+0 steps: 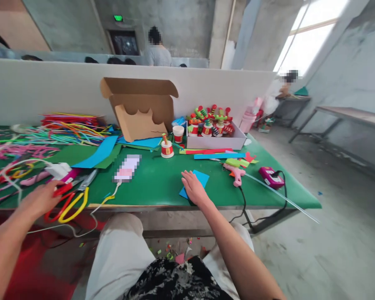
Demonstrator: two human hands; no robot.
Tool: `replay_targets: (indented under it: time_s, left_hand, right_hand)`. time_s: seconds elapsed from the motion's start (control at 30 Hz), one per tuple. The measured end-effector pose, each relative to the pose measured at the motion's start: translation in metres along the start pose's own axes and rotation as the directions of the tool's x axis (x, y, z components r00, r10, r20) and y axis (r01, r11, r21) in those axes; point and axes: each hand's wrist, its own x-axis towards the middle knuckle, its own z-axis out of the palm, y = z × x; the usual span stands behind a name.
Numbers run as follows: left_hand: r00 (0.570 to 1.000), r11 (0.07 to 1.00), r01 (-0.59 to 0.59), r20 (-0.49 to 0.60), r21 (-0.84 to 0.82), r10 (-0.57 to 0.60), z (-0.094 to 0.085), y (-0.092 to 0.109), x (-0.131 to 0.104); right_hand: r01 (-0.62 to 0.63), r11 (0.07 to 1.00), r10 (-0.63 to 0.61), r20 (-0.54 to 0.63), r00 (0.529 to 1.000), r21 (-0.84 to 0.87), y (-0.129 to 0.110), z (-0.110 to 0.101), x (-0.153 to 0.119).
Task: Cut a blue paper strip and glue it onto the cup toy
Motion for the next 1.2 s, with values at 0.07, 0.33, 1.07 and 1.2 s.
replay_targets:
  time_s: [0.07,0.33,1.07,1.2]
  left_hand:
    - [1.0,1.0,0.016,-0.009,0.025,-0.016,0.003,-0.009,-0.006]
    - [0.977,0.988,-0.032,-0.211,-0.154,-0.001,-0.043,0.036,-0.058]
    - [0.751,0.715,-0.656,-0.116,-0.241,0.65,-0.012,0.245,-0.068]
    - [0.738,0.697,-0.667,-0.106,-0.264,0.666,-0.01,0.244,-0.068]
  right_hand:
    - [-0.092,0.995,0.09,-0.049,0.995,-0.042,0.008,-0.002,-0.003]
    - [-0.117,0.941,0.141,0.052,0.989,-0.317,0.008,-0.021,-0.014]
    - [-0.1,0.975,0.1,-0.008,0.995,-0.198,0.009,-0.029,-0.022]
    - [-0.087,0.979,0.099,0.059,0.993,-0.183,0.006,-0.031,-0.023]
